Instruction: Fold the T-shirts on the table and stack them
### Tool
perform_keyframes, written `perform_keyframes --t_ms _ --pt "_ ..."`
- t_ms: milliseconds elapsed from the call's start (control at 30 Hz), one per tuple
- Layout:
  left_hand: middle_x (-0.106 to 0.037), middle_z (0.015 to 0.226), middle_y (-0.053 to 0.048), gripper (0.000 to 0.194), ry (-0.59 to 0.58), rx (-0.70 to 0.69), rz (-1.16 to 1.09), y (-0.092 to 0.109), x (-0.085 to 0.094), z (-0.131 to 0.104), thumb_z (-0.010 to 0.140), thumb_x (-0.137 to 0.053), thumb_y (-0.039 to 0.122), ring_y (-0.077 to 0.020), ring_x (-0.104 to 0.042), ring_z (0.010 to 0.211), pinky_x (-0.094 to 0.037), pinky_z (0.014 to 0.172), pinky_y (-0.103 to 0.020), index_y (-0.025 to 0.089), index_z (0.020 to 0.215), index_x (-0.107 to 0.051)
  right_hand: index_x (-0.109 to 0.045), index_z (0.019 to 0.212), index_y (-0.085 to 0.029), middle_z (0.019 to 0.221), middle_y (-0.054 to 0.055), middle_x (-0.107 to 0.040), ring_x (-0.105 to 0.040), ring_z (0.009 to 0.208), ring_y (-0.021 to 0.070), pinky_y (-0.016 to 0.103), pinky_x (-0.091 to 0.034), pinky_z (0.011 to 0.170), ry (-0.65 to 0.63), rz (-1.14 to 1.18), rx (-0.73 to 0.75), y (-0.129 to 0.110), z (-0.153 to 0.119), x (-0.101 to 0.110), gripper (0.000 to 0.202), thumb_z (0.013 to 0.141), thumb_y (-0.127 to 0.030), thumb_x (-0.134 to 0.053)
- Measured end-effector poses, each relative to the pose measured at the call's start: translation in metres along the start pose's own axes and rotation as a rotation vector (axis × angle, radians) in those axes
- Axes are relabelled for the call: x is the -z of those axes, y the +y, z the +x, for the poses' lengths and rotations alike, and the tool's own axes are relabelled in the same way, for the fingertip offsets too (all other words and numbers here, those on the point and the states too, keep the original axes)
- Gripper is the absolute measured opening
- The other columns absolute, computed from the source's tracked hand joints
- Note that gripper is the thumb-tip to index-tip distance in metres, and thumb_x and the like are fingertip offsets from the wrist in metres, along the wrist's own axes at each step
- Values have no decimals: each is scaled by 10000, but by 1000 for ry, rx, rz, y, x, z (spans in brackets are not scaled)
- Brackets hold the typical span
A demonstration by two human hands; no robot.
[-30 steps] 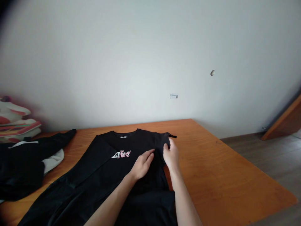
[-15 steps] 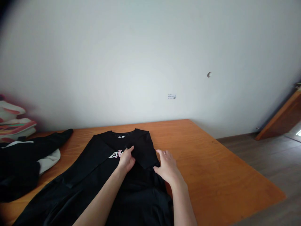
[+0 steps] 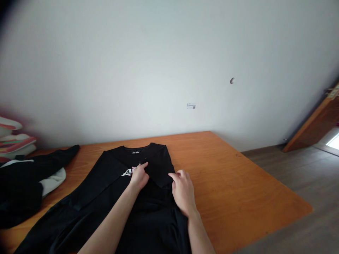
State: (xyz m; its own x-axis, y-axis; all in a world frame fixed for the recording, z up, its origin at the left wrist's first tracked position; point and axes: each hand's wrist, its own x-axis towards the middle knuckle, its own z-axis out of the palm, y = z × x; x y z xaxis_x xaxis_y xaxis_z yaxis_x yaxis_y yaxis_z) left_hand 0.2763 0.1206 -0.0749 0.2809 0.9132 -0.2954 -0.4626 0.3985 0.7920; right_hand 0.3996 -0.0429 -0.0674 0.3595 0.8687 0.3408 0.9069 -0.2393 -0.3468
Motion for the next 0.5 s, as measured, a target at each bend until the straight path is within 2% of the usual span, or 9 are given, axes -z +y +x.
perform_keyframes --t_ms 100,167,233,300,367,400,433,500 --pt "-665 1303 -112 520 85 -190 176 -2 6 4 858 -545 52 -228 -651 1199 -488 1081 -405 235 1345 -544 -737 1197 -281 1156 101 -656 -619 1061 250 368 -522 933 -19 -81 31 -6 -2 0 434 908 -74 -488" --pt "-608 1383 -118 557 112 -298 305 -1 9 2 827 -550 40 -243 -570 1301 -404 1153 -441 232 1349 -535 -742 1192 -281 1242 107 -651 -602 1132 273 399 -523 947 -34 -108 42 -6 -3 2 414 904 -96 -509" --pt "-574 1418 -127 534 103 -392 412 0 11 -5 792 -556 34 -269 -484 1381 -316 1204 -482 209 1296 -579 -736 1208 -269 1352 104 -622 -570 1222 285 422 -508 989 -39 -105 71 -5 -4 5 415 897 -101 -519" --pt "-532 1469 -129 480 64 -572 662 -3 9 -15 783 -548 43 -305 -379 1458 -214 1238 -543 200 1228 -633 -734 1213 -262 1438 84 -585 -535 1293 281 432 -475 1049 -52 -77 122 -4 -5 6 424 883 -90 -531" --pt "-468 1545 -123 446 -18 -819 1077 -9 3 -24 810 -524 65 -335 -272 1513 -110 1248 -600 199 1214 -660 -741 1195 -272 1458 57 -583 -514 1335 273 445 -436 1100 -85 -34 177 -3 -5 6 428 864 -79 -551" --pt "-436 1576 -125 442 -96 -915 1295 -13 -2 -26 841 -502 85 -340 -248 1524 -94 1247 -608 193 1242 -655 -747 1180 -281 1433 48 -609 -518 1338 268 449 -426 1111 -107 -10 198 -3 -4 5 423 860 -78 -558" --pt "-412 1595 -130 443 -200 -945 1466 -17 -8 -25 878 -478 115 -336 -244 1528 -107 1247 -602 184 1286 -637 -752 1168 -288 1390 45 -645 -531 1331 260 447 -425 1114 -130 17 213 -2 -4 4 418 863 -78 -559" --pt "-419 1589 -155 443 -424 -831 1600 -24 -22 -15 947 -442 208 -318 -293 1513 -190 1241 -553 158 1362 -588 -754 1171 -296 1299 44 -705 -569 1302 242 426 -437 1108 -177 79 230 -1 -3 2 412 882 -84 -549"
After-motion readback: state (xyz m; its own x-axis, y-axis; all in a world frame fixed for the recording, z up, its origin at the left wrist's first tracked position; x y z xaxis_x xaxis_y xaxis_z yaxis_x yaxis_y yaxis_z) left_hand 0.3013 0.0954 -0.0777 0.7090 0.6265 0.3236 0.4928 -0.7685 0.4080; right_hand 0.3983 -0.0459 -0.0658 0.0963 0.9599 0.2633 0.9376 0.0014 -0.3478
